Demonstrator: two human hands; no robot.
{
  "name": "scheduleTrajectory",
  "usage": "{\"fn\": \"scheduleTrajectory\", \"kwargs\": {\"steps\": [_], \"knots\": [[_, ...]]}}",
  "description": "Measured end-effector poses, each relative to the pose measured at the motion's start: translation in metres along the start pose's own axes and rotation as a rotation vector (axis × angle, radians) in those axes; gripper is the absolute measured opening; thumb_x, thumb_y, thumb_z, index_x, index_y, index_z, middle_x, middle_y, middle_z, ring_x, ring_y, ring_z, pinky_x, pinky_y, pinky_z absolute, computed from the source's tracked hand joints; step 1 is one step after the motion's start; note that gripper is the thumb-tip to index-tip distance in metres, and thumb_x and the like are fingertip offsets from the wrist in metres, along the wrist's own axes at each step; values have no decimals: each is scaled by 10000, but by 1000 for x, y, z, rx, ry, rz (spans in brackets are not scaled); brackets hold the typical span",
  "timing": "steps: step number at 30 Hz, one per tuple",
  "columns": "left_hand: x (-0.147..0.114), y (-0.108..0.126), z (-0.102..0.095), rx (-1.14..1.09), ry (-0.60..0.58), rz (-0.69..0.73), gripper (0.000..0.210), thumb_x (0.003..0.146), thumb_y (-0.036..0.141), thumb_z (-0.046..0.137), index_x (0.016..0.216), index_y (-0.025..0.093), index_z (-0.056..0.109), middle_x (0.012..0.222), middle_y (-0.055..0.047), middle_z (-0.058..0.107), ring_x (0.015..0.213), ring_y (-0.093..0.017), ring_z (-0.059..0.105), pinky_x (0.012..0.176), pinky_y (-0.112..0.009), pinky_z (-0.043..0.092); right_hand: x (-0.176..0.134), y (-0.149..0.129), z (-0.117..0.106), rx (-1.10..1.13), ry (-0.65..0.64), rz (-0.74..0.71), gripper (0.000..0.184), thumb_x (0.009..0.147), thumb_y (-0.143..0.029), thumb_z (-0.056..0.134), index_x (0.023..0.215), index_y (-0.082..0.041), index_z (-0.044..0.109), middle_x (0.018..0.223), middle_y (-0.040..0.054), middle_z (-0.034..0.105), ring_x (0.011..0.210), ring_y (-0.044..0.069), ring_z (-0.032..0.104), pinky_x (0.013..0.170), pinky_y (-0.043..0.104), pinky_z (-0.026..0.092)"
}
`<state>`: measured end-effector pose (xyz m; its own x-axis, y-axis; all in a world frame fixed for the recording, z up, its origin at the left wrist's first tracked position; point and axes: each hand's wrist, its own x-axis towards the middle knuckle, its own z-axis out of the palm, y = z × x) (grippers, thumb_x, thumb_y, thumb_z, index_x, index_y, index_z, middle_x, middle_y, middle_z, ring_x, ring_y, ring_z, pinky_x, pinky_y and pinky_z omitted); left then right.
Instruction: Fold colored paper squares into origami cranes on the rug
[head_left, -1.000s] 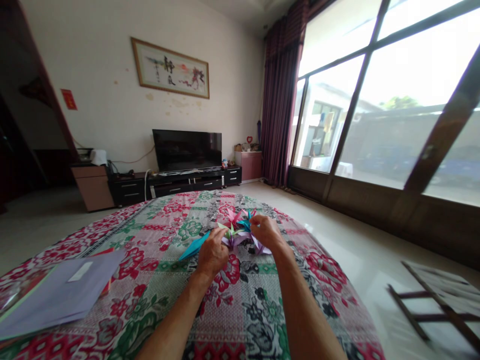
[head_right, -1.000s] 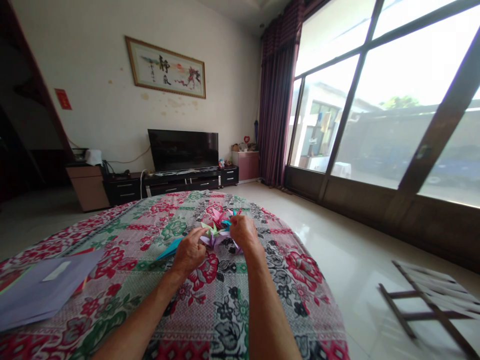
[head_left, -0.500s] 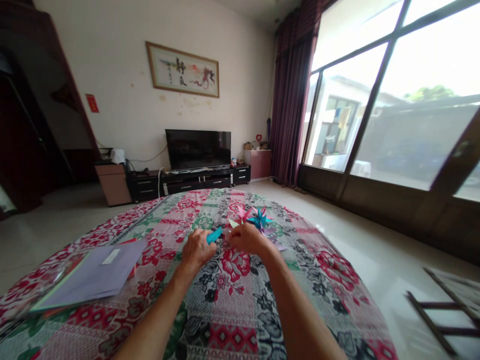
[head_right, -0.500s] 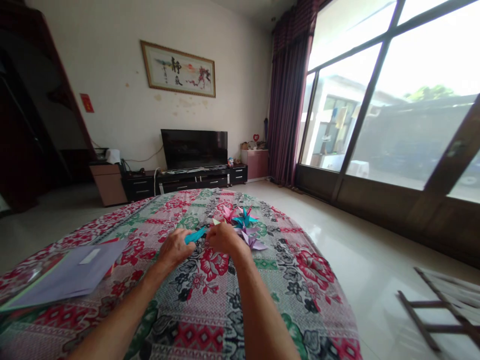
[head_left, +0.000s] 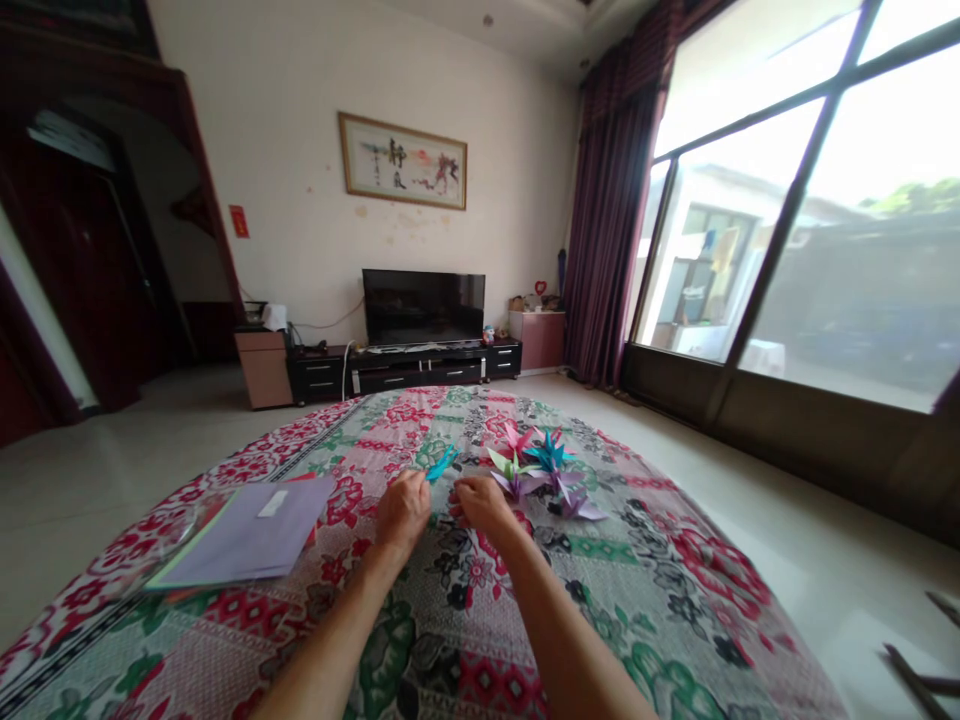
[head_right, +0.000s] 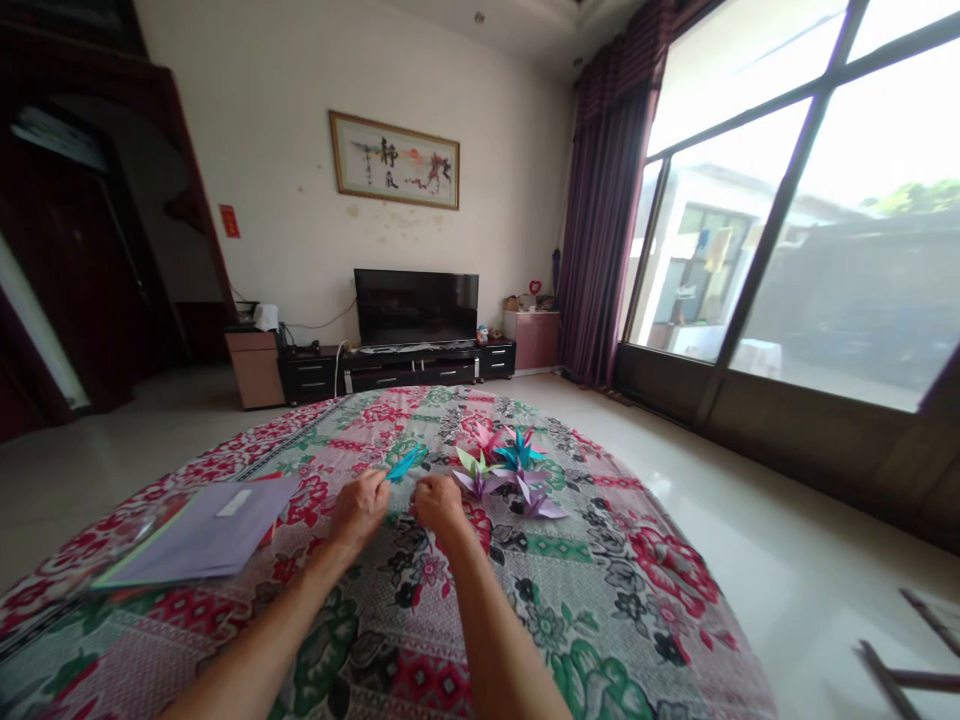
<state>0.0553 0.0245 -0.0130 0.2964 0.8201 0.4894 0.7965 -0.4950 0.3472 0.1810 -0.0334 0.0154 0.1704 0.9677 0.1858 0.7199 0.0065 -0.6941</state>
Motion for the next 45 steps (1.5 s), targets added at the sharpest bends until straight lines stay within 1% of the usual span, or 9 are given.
{"fn": "scheduleTrajectory", "kwargs": {"steps": [3, 6, 8, 16, 22, 28, 34, 37, 45], "knots": [[-2, -4, -11, 9, 25, 34, 310, 879, 201, 360, 1034, 171, 627, 992, -73, 649, 923, -155, 603, 810, -224, 443, 1, -6, 11, 436, -21, 170, 465, 939, -377, 204, 960, -95, 573, 808, 104, 663, 580, 95, 610, 517, 188, 478], [-6, -9, -15, 12, 62, 123, 329, 891, 183, 342, 1085, 168, 607, 1050, -80, 631, 962, -150, 591, 829, -224, 448, 5, -9, 18, 935, 16, 372, 453, 893, -483, 300, 960, -112, 551, 836, 104, 654, 590, 109, 618, 525, 214, 488], [-8, -14, -14, 25, 78, 187, 330, 891, 172, 350, 1103, 185, 602, 1087, -77, 618, 982, -150, 583, 838, -228, 454, 8, -7, 23, 1002, 72, 411, 410, 855, -494, 378, 927, -131, 553, 836, 90, 644, 606, 127, 622, 528, 232, 487], [-11, -52, -6, -27, 27, 282, 323, 855, 146, 413, 1042, 239, 660, 1033, -58, 624, 930, -149, 586, 846, -253, 467, 4, 7, 38, 102, 591, -18, 224, 702, -153, 463, 894, -148, 580, 881, 93, 599, 841, 210, 557, 789, 324, 429], [-13, -61, -5, -225, -56, 319, 346, 832, 135, 425, 1066, 242, 656, 1002, -42, 639, 919, -140, 573, 844, -277, 473, -8, 5, 37, -124, 352, -405, 365, 600, -57, 477, 921, -201, 576, 1058, 50, 570, 1045, 212, 471, 901, 347, 334], [-18, -61, 1, -150, -143, 312, 363, 780, 100, 444, 1013, 235, 687, 1055, -56, 636, 989, -174, 553, 920, -338, 439, -10, 18, 41, -171, 191, -402, 221, 674, -86, 496, 815, -206, 616, 956, 37, 604, 949, 188, 512, 867, 330, 340], [-17, -56, -9, -125, -57, 369, 507, 616, 1, 466, 1037, 191, 675, 1135, -78, 594, 1059, -201, 509, 972, -340, 403, -14, 21, 42, -174, 173, -387, 220, 694, -101, 509, 845, -206, 629, 921, 40, 615, 932, 194, 523, 861, 326, 347], [-17, -43, -20, -128, -10, 390, 395, 655, 32, 489, 945, 200, 699, 1030, -63, 619, 980, -198, 520, 932, -344, 417, -14, 19, 42, -188, 176, -374, 217, 697, -105, 513, 850, -209, 627, 899, 38, 614, 913, 191, 527, 850, 318, 355], [-21, -35, -15, -181, -165, 341, 197, 790, 151, 511, 851, 188, 694, 820, -45, 639, 847, -163, 561, 795, -280, 442, -13, 18, 41, -173, 172, -345, 179, 712, -126, 539, 833, -212, 638, 883, 39, 634, 891, 189, 544, 830, 301, 380]]}}
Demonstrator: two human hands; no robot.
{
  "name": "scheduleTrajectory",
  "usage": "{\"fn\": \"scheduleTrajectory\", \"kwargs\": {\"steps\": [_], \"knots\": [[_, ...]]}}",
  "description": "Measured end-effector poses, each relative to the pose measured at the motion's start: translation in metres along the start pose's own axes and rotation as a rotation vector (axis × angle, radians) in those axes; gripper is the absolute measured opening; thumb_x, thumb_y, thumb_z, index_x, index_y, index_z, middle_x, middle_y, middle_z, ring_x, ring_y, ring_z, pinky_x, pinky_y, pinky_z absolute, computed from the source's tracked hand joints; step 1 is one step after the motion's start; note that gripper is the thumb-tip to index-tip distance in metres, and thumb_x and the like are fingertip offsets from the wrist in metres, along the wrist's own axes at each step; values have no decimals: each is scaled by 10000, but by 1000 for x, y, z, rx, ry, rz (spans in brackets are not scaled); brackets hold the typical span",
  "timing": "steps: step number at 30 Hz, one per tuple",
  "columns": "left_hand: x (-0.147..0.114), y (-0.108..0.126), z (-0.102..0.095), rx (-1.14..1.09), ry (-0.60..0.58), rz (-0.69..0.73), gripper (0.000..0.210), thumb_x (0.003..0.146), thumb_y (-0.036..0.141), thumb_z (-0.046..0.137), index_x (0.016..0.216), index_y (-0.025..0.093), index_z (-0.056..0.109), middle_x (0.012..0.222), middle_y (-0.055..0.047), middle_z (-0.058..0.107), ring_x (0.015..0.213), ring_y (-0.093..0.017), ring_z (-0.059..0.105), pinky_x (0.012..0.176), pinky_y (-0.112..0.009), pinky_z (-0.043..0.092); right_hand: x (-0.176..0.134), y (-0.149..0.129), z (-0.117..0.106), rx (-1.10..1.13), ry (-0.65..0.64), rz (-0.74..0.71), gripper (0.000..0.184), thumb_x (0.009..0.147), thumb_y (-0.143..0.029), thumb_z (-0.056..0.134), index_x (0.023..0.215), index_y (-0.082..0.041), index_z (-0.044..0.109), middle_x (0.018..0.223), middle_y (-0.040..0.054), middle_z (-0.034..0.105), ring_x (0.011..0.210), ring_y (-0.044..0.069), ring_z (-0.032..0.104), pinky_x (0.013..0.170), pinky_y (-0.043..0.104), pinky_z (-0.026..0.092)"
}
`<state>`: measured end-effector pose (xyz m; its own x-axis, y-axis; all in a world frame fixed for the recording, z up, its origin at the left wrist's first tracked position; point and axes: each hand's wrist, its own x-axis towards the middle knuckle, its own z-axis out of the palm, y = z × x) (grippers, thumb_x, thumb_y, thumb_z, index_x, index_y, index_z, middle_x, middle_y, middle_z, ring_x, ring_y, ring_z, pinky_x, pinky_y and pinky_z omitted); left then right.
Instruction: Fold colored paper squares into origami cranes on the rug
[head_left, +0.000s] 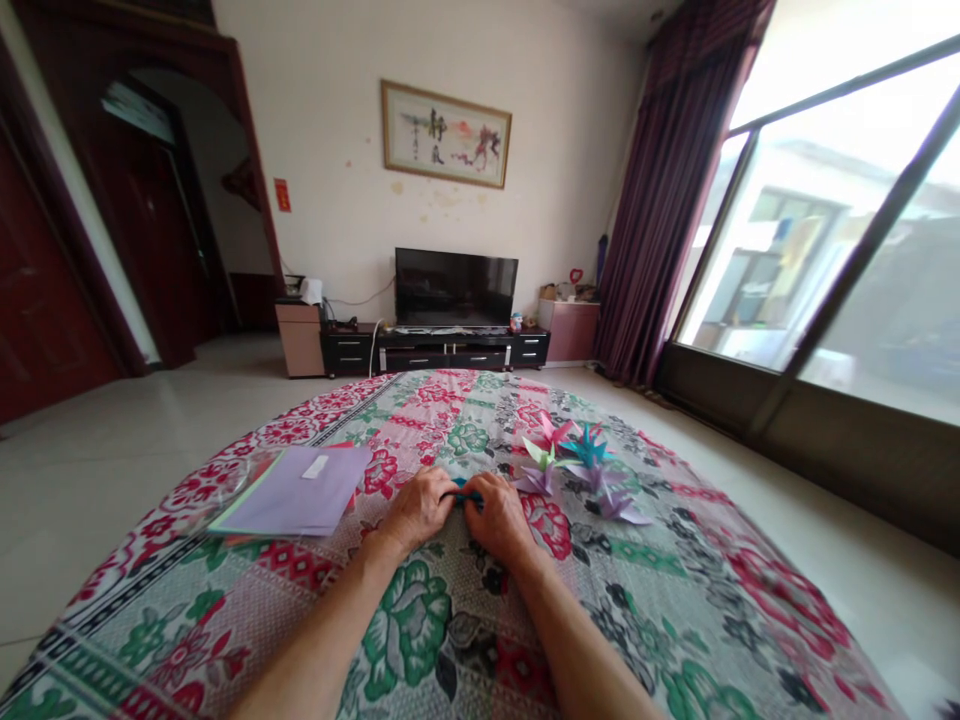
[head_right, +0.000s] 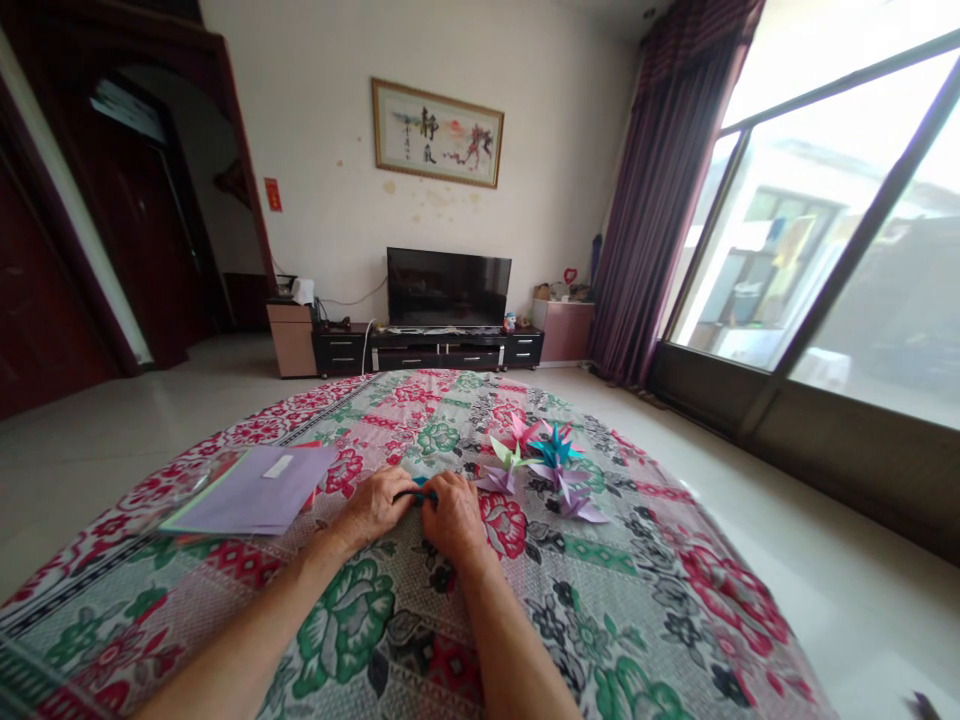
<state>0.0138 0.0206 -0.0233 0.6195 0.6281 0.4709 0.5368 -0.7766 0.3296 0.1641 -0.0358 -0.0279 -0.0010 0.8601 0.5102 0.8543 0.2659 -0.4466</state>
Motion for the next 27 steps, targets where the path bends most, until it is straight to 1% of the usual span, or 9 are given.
{"fn": "scheduleTrajectory", "kwargs": {"steps": [5, 8, 11, 18, 22, 24, 27], "knots": [[1, -1, 0, -59, 31, -98, 148, 766, 141, 537, 751, 170, 682, 766, -31, 653, 761, -137, 586, 733, -244, 442, 1, 6, 4, 40, 22, 11, 154, 720, -126, 546, 801, -208, 650, 860, 39, 644, 878, 179, 561, 819, 278, 397], [3, 0, -2, -57, 30, -126, 155, 763, 150, 534, 716, 173, 681, 741, -27, 655, 736, -134, 589, 711, -240, 443, 1, 9, 5, 60, 19, 4, 159, 727, -119, 539, 803, -200, 653, 846, 38, 647, 836, 166, 572, 792, 258, 407], [4, -2, -1, -56, 12, -104, 173, 770, 149, 521, 734, 171, 689, 749, -32, 659, 741, -138, 594, 726, -247, 448, 2, 10, 5, 61, 6, 0, 172, 743, -115, 525, 817, -199, 655, 840, 37, 646, 813, 160, 577, 772, 250, 411], [6, -14, 5, -43, 4, -44, 211, 809, 151, 481, 832, 179, 689, 829, -42, 660, 801, -145, 600, 778, -250, 453, 3, 5, 1, 1, -14, 19, 146, 774, -164, 542, 855, -210, 653, 877, 38, 631, 854, 171, 557, 789, 272, 395], [6, -13, 5, -3, 18, 6, 210, 815, 125, 464, 835, 175, 667, 824, -41, 627, 799, -142, 576, 776, -248, 446, 4, 1, 2, -49, -28, 51, 128, 760, -174, 567, 846, -214, 652, 883, 41, 618, 850, 175, 541, 786, 284, 378], [5, -11, 4, 7, 31, 2, 190, 804, 113, 474, 835, 171, 653, 823, -38, 613, 798, -141, 566, 771, -247, 444, 5, 0, 3, -79, -23, 62, 126, 758, -162, 561, 834, -212, 648, 872, 41, 611, 836, 176, 532, 775, 288, 368], [5, -8, 2, 18, 40, -7, 166, 791, 104, 485, 827, 166, 634, 823, -36, 595, 805, -141, 555, 766, -246, 440, 6, 0, 6, -118, -3, 34, 120, 763, -161, 553, 830, -211, 639, 867, 42, 604, 837, 185, 516, 777, 299, 350]]}}
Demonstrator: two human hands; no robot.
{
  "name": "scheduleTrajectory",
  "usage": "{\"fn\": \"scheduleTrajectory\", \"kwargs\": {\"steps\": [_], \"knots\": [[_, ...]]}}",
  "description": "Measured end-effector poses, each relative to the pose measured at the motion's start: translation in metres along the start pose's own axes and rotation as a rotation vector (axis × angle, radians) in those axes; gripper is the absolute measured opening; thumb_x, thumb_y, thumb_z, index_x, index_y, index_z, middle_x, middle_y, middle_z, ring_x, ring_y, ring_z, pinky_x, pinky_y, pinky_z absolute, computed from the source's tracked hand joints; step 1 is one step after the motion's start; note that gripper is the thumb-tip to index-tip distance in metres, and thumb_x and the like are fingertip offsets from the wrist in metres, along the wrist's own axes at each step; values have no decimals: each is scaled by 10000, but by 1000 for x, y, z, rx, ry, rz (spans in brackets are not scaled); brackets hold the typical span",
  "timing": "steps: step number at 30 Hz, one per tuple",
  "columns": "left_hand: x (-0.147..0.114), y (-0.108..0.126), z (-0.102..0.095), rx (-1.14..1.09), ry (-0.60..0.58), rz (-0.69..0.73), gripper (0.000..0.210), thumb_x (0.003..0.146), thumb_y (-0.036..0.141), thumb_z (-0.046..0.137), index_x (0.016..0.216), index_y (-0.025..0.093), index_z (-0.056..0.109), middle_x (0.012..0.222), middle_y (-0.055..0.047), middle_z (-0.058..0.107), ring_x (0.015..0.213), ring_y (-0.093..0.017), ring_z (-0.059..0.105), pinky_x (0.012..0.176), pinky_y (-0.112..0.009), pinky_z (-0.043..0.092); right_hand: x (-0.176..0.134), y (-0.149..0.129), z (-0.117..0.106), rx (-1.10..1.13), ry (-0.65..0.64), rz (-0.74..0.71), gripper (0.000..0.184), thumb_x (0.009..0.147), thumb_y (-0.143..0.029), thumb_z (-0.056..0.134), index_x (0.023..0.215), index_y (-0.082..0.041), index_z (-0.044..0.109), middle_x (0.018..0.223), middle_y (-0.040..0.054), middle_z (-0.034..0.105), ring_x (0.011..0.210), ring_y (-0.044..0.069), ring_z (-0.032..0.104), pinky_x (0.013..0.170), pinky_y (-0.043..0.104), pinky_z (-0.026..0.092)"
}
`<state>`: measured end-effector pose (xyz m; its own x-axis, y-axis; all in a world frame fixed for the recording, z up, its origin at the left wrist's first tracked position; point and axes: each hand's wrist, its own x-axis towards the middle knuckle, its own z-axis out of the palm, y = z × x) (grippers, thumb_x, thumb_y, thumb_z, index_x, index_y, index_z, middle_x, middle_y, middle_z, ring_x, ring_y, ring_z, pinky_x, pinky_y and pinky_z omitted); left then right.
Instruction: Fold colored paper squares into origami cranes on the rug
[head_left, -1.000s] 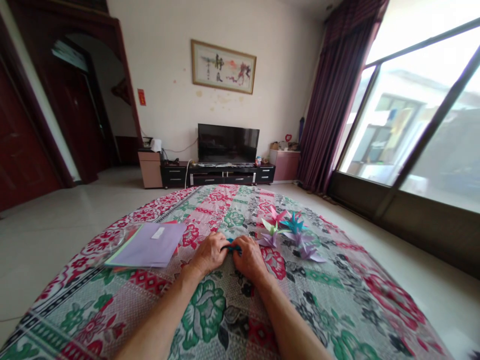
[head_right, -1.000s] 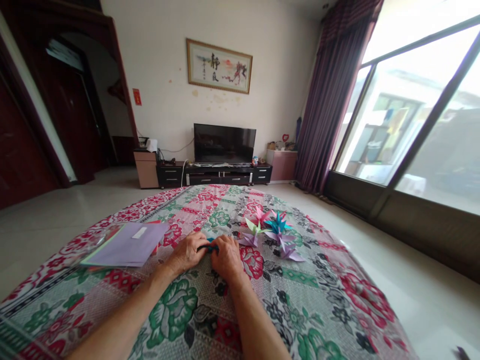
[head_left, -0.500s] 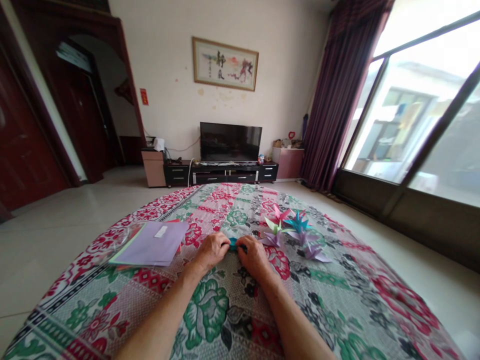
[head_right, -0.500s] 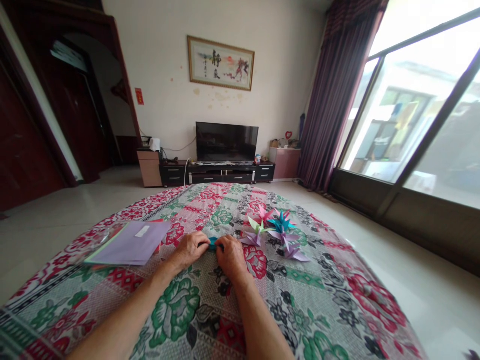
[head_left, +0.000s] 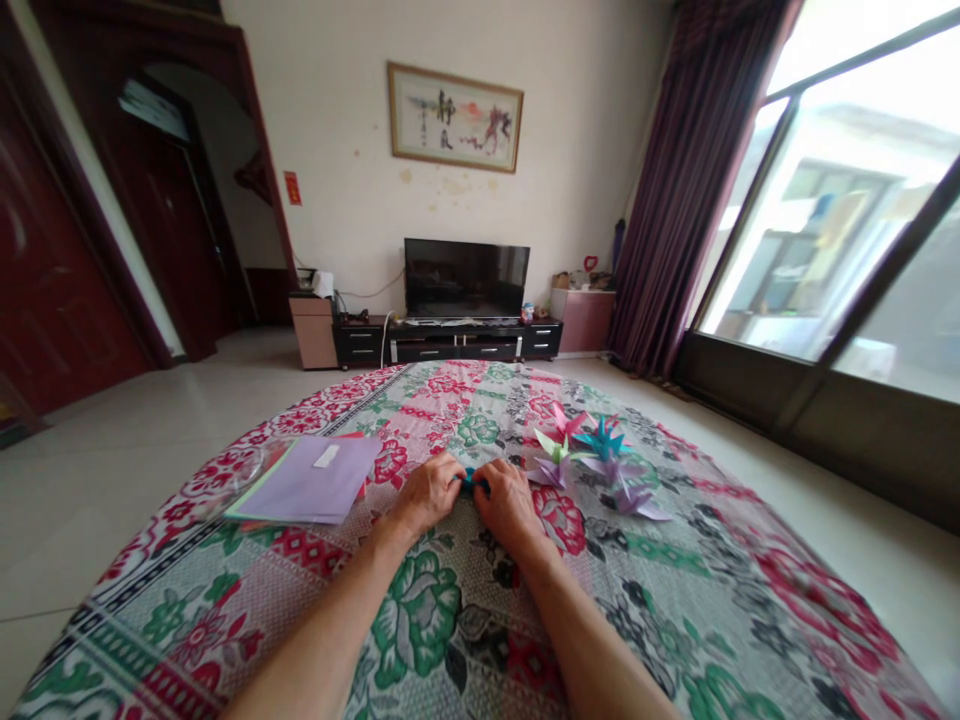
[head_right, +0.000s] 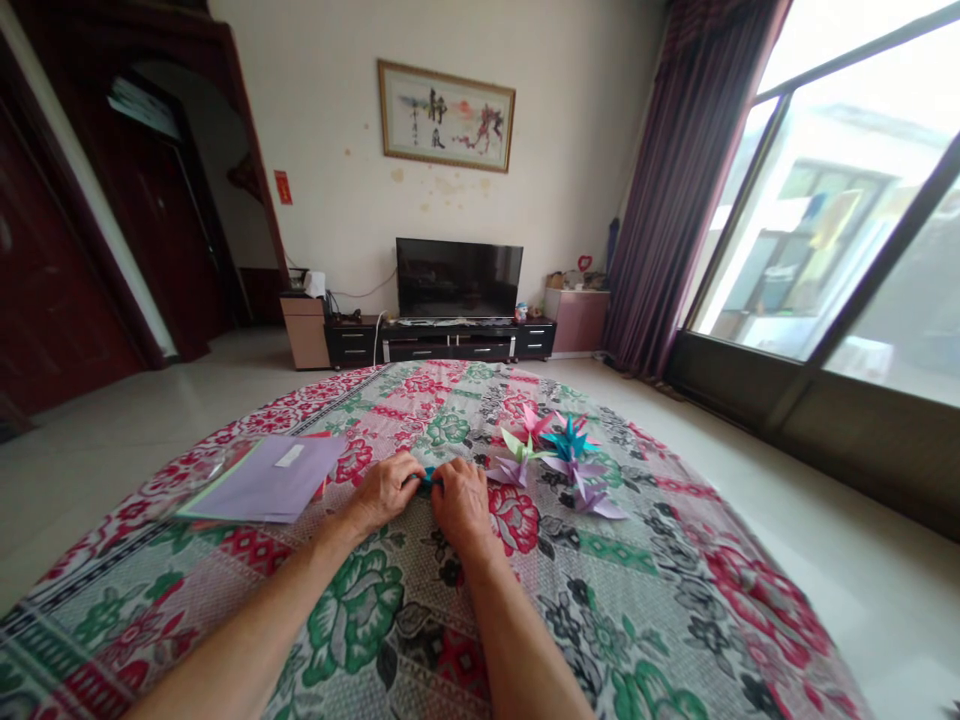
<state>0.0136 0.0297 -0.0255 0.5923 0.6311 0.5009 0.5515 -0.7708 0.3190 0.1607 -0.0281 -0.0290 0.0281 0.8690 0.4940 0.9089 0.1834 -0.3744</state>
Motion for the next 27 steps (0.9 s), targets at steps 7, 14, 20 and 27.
{"fn": "scheduleTrajectory", "kwargs": {"steps": [7, 14, 20, 27], "knots": [[-2, 5, -3, 51, -52, 30, 183, 782, 98, 476, 771, 181, 639, 788, -28, 575, 797, -140, 536, 740, -234, 430, -2, 0, -4, -35, 15, -19, 127, 741, -161, 574, 809, -227, 660, 859, 41, 604, 862, 193, 502, 795, 312, 336], [-4, 3, -4, 31, -84, 58, 207, 792, 126, 491, 722, 186, 676, 749, -32, 585, 759, -134, 550, 722, -234, 428, -6, 3, -9, 35, -37, -7, 146, 725, -162, 580, 795, -230, 688, 852, 36, 621, 860, 177, 545, 793, 281, 381], [0, 0, 2, -50, -70, -57, 232, 809, 154, 478, 690, 164, 676, 745, -40, 614, 738, -131, 563, 714, -239, 427, -4, 4, -7, 49, -21, 2, 143, 775, -189, 554, 744, -216, 691, 813, 39, 628, 828, 160, 568, 784, 256, 398], [9, 0, 4, -4, -144, -212, 256, 801, 169, 456, 642, 156, 656, 700, -31, 600, 663, -122, 540, 626, -223, 392, 0, 4, -4, 51, 16, 23, 196, 799, -178, 517, 711, -195, 691, 795, 48, 644, 799, 146, 582, 759, 231, 410]]}}
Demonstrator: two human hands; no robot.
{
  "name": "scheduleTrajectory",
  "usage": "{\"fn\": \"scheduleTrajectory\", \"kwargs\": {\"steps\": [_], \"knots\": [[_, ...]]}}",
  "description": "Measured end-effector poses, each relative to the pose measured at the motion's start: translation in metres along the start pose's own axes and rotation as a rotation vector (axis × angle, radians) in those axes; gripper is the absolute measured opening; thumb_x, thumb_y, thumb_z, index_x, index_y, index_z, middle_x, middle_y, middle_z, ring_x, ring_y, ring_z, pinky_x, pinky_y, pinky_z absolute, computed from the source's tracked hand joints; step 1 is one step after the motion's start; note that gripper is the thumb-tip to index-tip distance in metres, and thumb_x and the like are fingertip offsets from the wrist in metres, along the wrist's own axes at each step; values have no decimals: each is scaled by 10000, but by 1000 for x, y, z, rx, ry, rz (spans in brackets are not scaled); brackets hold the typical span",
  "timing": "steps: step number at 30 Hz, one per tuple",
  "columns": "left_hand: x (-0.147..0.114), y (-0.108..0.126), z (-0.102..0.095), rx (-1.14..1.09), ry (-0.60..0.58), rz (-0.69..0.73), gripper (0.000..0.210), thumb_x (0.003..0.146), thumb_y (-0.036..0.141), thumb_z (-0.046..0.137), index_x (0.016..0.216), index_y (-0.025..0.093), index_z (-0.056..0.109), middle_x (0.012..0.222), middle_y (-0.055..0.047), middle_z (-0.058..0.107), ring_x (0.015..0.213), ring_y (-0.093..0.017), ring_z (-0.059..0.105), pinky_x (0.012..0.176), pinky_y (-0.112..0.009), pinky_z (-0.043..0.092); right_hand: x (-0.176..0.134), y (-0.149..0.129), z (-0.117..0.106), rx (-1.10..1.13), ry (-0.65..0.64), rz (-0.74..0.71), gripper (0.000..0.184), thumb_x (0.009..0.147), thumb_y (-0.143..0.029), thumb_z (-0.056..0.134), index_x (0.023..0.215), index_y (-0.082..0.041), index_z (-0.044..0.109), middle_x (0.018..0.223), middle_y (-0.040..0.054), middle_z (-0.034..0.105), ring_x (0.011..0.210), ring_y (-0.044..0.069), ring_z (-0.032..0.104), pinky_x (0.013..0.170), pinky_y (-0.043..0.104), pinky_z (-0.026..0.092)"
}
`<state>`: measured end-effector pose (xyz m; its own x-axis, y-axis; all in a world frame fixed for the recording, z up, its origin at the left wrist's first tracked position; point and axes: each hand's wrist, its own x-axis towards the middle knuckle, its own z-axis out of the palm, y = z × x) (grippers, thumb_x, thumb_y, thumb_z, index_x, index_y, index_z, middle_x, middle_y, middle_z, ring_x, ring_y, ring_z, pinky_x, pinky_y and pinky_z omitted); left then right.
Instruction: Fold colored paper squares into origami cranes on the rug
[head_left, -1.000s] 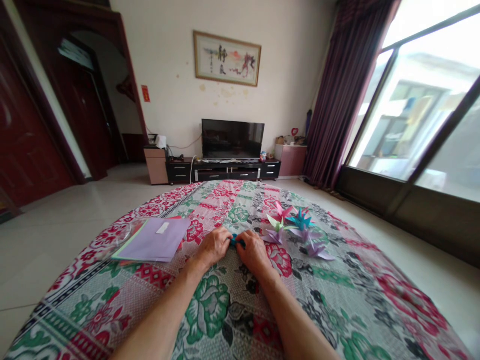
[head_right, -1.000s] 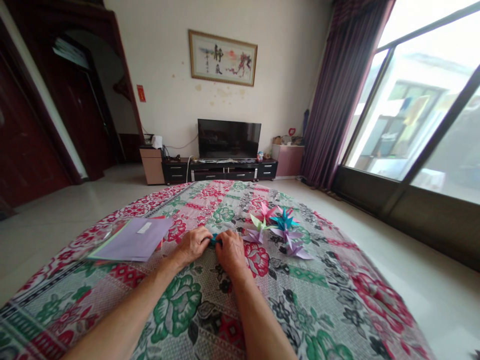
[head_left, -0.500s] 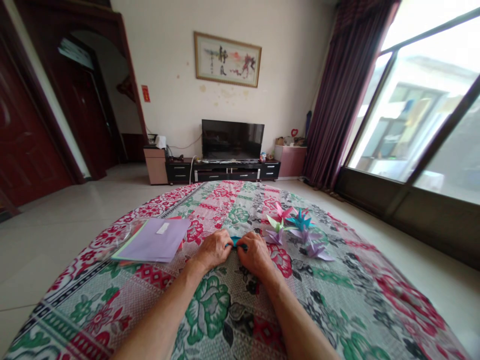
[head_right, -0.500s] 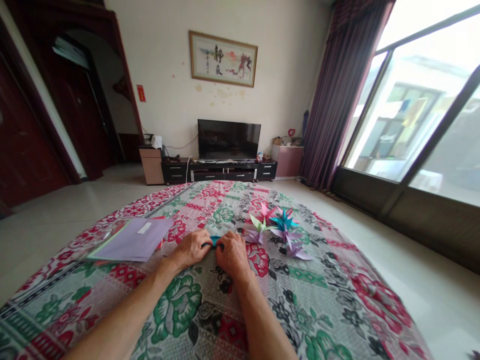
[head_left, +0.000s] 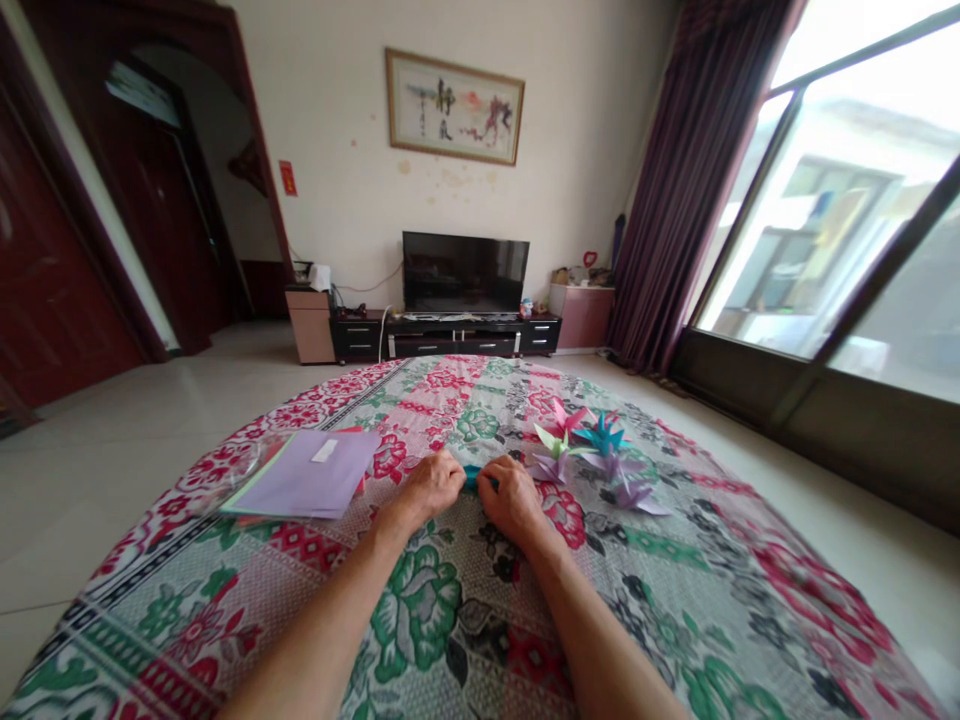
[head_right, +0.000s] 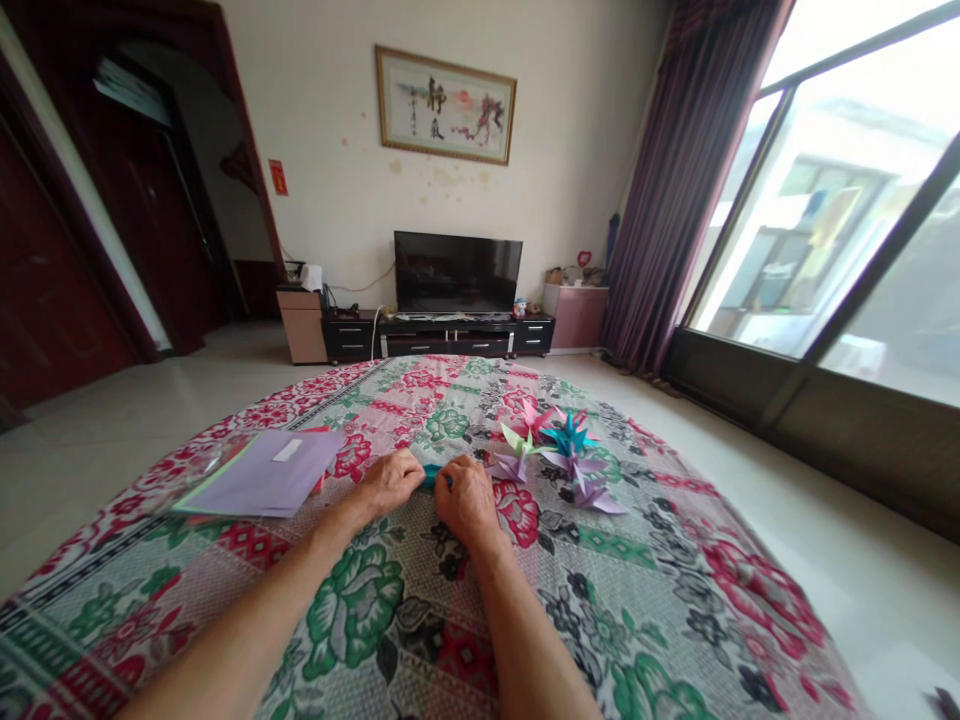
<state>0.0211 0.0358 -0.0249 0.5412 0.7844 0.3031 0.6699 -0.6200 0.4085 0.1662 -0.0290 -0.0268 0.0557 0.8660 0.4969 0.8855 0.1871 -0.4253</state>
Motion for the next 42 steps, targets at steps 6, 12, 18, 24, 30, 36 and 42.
{"fn": "scheduleTrajectory", "kwargs": {"steps": [6, 12, 18, 24, 30, 36, 42], "knots": [[0, 4, -5, -7, 23, -74, 225, 755, 184, 498, 600, 151, 658, 697, -36, 613, 656, -121, 539, 600, -215, 373, 5, 6, 5, 33, 18, 65, 163, 763, -191, 553, 700, -188, 703, 773, 46, 658, 745, 142, 596, 721, 222, 425], [1, 6, -5, -35, 43, -121, 194, 705, 190, 530, 562, 145, 654, 675, -39, 625, 649, -123, 546, 598, -214, 369, 8, 5, 3, 44, 14, 147, 126, 733, -224, 597, 691, -189, 711, 759, 48, 651, 716, 151, 595, 697, 234, 430], [2, 8, -5, -23, 40, -154, 198, 694, 190, 519, 572, 141, 666, 657, -35, 624, 630, -116, 536, 591, -209, 363, 9, 5, 0, 66, 7, 155, 113, 729, -229, 609, 699, -185, 709, 781, 50, 651, 727, 151, 594, 713, 236, 434], [4, 11, -14, -80, -39, -184, 195, 667, 227, 556, 537, 121, 655, 554, -12, 582, 634, -113, 524, 558, -182, 335, 9, 11, -4, 125, -26, 67, 225, 778, -142, 498, 699, -173, 705, 772, 50, 674, 733, 137, 603, 694, 211, 438], [9, 9, -18, -149, -135, -294, 199, 614, 289, 568, 552, 124, 661, 469, 18, 502, 545, -101, 467, 501, -194, 292, 10, 16, -5, 163, -66, 44, 221, 759, -151, 510, 672, -161, 713, 822, 65, 692, 776, 143, 614, 731, 211, 446], [12, 4, -17, -207, -194, -311, 219, 605, 300, 547, 513, 119, 630, 430, 46, 381, 448, -75, 346, 450, -217, 234, 11, 13, -3, 117, -55, 102, 181, 737, -178, 551, 680, -166, 722, 867, 68, 693, 788, 150, 620, 735, 217, 445], [11, 2, -19, -205, -201, -264, 215, 619, 283, 535, 536, 119, 645, 459, 42, 420, 460, -75, 358, 459, -207, 253, 11, 10, -1, 79, -64, 134, 171, 731, -173, 559, 681, -171, 723, 889, 59, 693, 798, 149, 619, 731, 213, 439]]}}
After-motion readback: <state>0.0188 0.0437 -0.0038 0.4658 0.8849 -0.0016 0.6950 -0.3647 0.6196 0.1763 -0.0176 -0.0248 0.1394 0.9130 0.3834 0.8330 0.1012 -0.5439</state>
